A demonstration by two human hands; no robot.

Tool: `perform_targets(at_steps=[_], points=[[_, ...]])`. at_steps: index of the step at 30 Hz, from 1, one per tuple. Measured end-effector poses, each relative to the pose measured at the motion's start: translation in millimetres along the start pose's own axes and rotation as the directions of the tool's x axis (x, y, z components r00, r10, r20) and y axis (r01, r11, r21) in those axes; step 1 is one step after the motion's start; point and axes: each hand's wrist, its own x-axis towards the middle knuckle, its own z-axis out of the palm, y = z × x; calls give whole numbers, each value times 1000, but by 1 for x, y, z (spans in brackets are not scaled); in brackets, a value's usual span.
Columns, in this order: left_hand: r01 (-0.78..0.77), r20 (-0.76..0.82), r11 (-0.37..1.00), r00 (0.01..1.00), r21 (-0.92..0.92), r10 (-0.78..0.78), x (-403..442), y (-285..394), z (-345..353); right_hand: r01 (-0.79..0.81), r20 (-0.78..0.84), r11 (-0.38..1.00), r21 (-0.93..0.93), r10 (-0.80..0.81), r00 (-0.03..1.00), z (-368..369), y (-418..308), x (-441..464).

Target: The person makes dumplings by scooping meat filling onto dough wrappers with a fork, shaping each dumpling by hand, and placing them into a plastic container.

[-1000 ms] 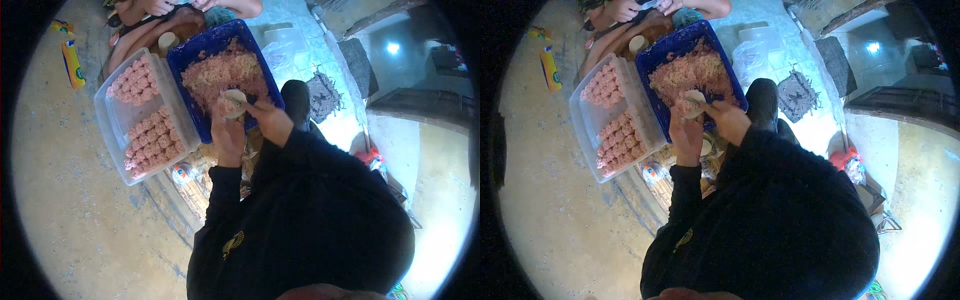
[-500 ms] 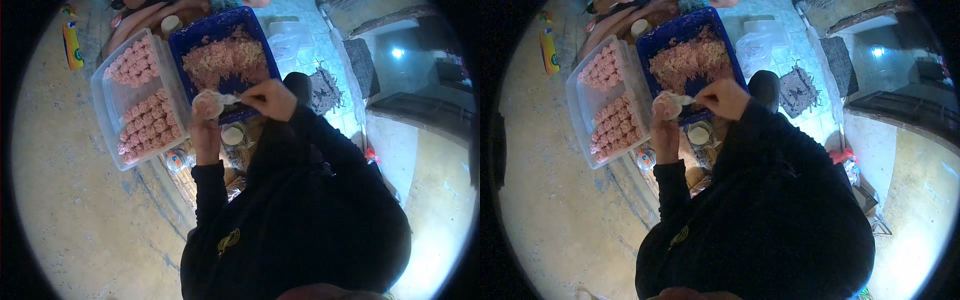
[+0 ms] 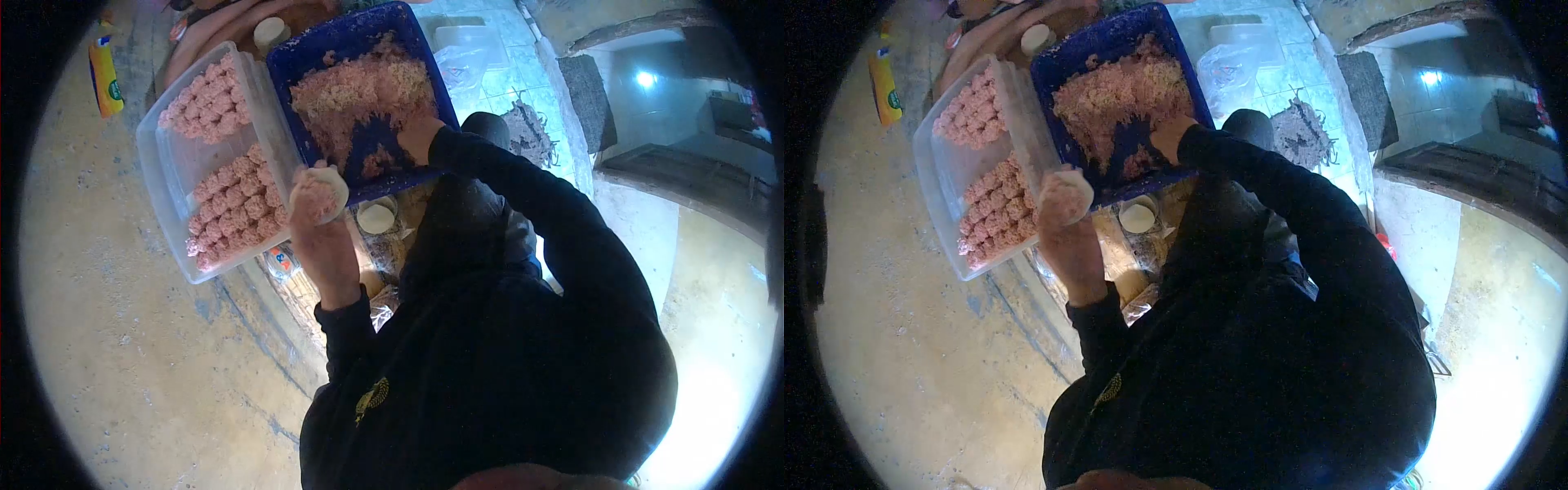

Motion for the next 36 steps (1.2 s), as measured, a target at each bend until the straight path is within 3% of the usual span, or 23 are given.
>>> perform_targets(at_steps=[1,2,3,4,5,7,10,14,16,23,25,26,28,32,36], points=[[-20,-23,1000,1000,-5,20,-7,12,7,20,88,999,26,-22,996,-2,-2,-1],[-45,-45,999,998,-11,45,-12,21,11,21,91,999,25,-23,996,4,2,3],[-49,-12,987,999,-155,48,-14,27,7,72,66,987,141,-82,994,15,8,10],[-51,-14,987,999,-152,49,-16,35,7,123,31,959,256,-135,990,21,10,16],[-72,-65,981,996,-178,61,-17,43,8,126,27,958,257,-138,990,27,11,23],[-98,-145,968,987,-229,65,-17,56,-2,215,8,758,616,-279,960,28,6,35],[-110,-102,960,991,-258,86,-19,64,-1,203,-60,664,720,-232,971,30,-2,50],[-117,-139,968,986,-220,88,-23,64,-5,172,-142,797,578,-109,984,36,-19,72],[-71,-182,962,983,-265,23,-25,63,-7,-12,-112,965,262,43,993,30,-41,72],[32,-23,926,999,-377,-44,-28,59,-12,-97,-44,899,427,128,991,18,-80,72],[-57,-124,952,992,-301,20,-30,55,-11,54,-86,818,572,-6,996,25,-62,66],[-62,-125,950,992,-307,24,-29,53,-14,56,-86,822,566,-9,996,22,-56,58],[-23,-150,944,988,-330,-28,-29,47,-24,176,-274,765,620,1,962,17,-49,47],[-10,-136,936,990,-353,-41,-33,45,-22,150,-329,858,490,23,944,20,-41,60],[-57,-167,968,986,-246,15,-36,43,-21,270,-375,816,511,-70,924,-59,-52,10]])
